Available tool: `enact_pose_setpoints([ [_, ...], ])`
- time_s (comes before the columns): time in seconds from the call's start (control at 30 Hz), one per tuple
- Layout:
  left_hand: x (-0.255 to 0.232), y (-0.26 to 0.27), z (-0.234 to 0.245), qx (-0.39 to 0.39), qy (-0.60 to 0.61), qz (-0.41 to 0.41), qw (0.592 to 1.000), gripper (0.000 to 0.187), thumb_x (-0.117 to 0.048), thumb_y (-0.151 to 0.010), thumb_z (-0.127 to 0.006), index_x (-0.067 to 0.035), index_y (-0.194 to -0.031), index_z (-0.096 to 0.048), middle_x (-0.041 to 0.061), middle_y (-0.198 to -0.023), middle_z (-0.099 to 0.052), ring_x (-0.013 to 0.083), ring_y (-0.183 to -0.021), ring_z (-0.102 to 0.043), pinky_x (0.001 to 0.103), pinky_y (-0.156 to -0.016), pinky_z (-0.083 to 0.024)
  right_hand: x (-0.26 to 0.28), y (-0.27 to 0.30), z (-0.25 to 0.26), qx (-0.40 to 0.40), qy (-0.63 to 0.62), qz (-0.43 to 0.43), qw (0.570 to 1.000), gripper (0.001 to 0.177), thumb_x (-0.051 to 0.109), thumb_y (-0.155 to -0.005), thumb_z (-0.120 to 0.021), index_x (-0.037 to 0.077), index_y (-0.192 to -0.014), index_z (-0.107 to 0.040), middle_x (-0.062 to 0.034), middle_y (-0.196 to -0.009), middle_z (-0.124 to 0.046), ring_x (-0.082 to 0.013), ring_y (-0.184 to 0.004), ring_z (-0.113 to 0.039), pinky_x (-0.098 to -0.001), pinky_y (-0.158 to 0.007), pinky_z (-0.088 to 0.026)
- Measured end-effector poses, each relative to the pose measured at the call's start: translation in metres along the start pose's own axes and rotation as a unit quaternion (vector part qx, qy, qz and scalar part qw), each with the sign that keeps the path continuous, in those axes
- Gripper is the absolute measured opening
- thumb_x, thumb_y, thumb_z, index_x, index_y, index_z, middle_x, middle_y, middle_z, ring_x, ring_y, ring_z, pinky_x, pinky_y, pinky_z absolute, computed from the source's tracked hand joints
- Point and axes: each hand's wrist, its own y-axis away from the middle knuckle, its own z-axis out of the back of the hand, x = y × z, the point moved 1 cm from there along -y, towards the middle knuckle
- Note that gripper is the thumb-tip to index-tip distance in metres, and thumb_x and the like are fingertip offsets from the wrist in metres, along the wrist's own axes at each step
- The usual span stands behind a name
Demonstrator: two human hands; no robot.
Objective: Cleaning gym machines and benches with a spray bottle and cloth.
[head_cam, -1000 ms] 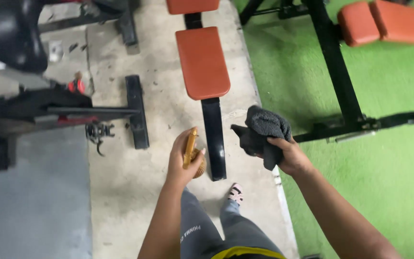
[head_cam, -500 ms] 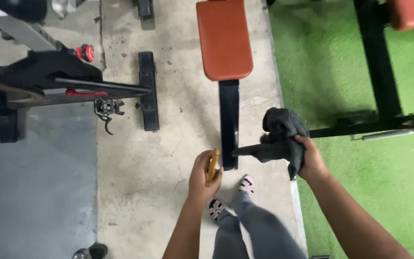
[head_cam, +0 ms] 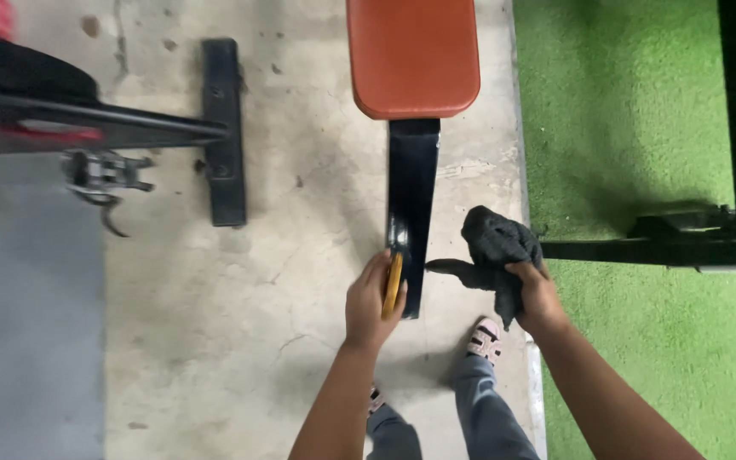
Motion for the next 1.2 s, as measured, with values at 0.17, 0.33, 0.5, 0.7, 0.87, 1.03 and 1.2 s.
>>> enact_pose_setpoints([
  [0.17, 0.047, -0.063, -0.085, 0.119, -0.098, 0.163, 0.974, 0.038, -0.015, -0.08, -0.08, -0.006, -0.113, -0.062, 0.011, -0.112, -0.068, 0.0339, -0.097, -0.069, 0.043, -0.086, -0.056, -0.025, -0.06, 0.019, 0.0, 0.096, 0.044, 0.994, 0.052, 0.003, -0.085, -0.061, 0.005, -0.136, -0.056, -0.009, -0.115, -0.068, -0.0204, -0.1, -0.066, -0.0317, -0.084, -0.054],
  [0.33, 0.078, -0.064, -0.122, 0.117, -0.114, 0.252, 0.954, 0.043, -0.013, -0.077, -0.081, -0.008, -0.114, -0.059, 0.01, -0.116, -0.063, 0.0349, -0.099, -0.068, 0.044, -0.087, -0.056, -0.034, -0.099, 0.005, 0.04, 0.202, 0.091, 0.974, 0.056, 0.005, -0.089, -0.062, 0.006, -0.143, -0.046, -0.0073, -0.116, -0.065, -0.0179, -0.102, -0.063, -0.0319, -0.087, -0.053],
  [0.5, 0.109, -0.014, -0.138, 0.062, 0.006, 0.166, 0.984, 0.058, -0.009, -0.083, -0.076, -0.007, -0.135, -0.052, 0.015, -0.141, -0.055, 0.0321, -0.119, -0.065, 0.04, -0.101, -0.055, 0.012, -0.125, -0.1, 0.183, 0.461, 0.497, 0.712, 0.074, -0.004, -0.082, -0.065, 0.002, -0.151, -0.039, -0.026, -0.134, -0.052, -0.0407, -0.128, -0.05, -0.0472, -0.112, -0.042],
  [0.7, 0.106, 0.052, -0.123, -0.017, 0.052, 0.211, 0.976, 0.065, -0.006, -0.087, -0.073, -0.005, -0.146, -0.046, 0.019, -0.152, -0.043, 0.033, -0.132, -0.056, 0.041, -0.104, -0.053, -0.009, -0.186, -0.179, 0.141, 0.59, 0.59, 0.533, 0.085, 0.013, -0.077, -0.081, 0.019, -0.155, -0.049, -0.0182, -0.167, -0.034, -0.0419, -0.157, -0.025, -0.0692, -0.124, -0.017],
  [0.87, 0.116, 0.063, -0.114, 0.015, 0.1, 0.355, 0.929, 0.061, -0.005, -0.087, -0.069, -0.01, -0.144, -0.049, 0.011, -0.154, -0.042, 0.0263, -0.111, -0.062, 0.036, -0.092, -0.057, -0.105, -0.198, -0.142, 0.168, 0.709, 0.48, 0.488, 0.09, 0.031, -0.073, -0.083, 0.022, -0.155, -0.046, -0.0141, -0.168, -0.02, -0.0391, -0.156, -0.016, -0.0755, -0.118, -0.013],
  [1.03, 0.152, 0.074, -0.125, -0.017, 0.083, 0.279, 0.957, 0.06, 0.003, -0.087, -0.07, -0.007, -0.143, -0.052, 0.013, -0.154, -0.041, 0.0233, -0.123, -0.06, 0.034, -0.096, -0.056, -0.235, -0.195, -0.042, 0.312, 0.844, 0.324, 0.292, 0.071, 0.034, -0.09, -0.067, 0.024, -0.154, -0.038, -0.0089, -0.17, -0.001, -0.0355, -0.155, -0.006, -0.0704, -0.114, -0.022],
  [1.2, 0.175, 0.071, -0.131, -0.004, 0.086, 0.32, 0.944, 0.055, 0.001, -0.086, -0.07, -0.009, -0.138, -0.056, 0.009, -0.153, -0.044, 0.0177, -0.109, -0.066, 0.03, -0.093, -0.058, -0.316, -0.166, 0.007, 0.444, 0.841, 0.266, 0.158, 0.09, 0.01, -0.086, -0.059, 0.031, -0.166, -0.022, -0.0028, -0.171, 0.011, -0.031, -0.157, -0.001, -0.0516, -0.11, -0.036],
])
